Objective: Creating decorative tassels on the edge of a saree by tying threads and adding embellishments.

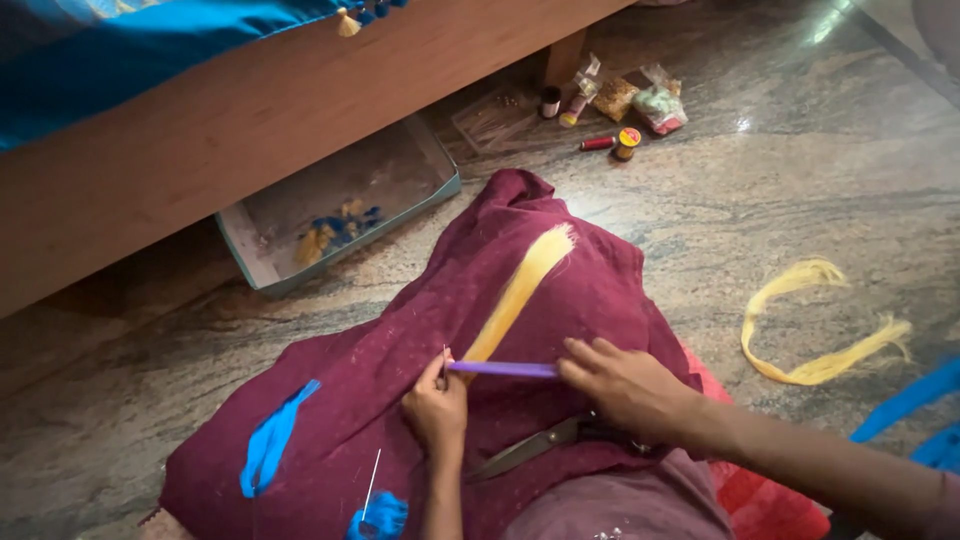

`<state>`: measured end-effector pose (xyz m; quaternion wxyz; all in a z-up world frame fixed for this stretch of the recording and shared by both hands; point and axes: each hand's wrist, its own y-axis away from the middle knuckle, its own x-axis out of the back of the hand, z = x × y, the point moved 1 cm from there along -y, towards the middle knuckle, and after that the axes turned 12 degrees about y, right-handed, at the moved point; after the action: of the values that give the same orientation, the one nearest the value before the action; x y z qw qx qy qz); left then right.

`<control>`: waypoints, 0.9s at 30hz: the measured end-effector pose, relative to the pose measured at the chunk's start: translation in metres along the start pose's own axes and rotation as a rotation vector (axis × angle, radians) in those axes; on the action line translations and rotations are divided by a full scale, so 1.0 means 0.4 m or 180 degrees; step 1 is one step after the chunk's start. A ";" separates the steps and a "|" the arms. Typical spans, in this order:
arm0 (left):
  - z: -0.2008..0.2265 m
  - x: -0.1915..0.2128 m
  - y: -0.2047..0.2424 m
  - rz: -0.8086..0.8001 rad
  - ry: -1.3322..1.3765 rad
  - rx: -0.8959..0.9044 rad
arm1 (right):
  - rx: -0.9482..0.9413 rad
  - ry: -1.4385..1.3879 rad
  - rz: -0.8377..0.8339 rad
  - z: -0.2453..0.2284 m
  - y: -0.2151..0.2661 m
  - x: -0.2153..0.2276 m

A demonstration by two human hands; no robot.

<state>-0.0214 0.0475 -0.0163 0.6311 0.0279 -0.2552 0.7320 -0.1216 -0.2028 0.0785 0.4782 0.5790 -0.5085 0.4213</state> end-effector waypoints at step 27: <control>-0.001 0.013 -0.002 -0.0090 0.0009 0.0050 | -0.0814 0.0477 0.0436 0.288 -0.075 -0.010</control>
<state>-0.0216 0.0523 -0.0144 0.6415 0.0354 -0.2481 0.7250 -0.0920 -0.3143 0.0492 0.5547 0.4443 -0.5592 0.4268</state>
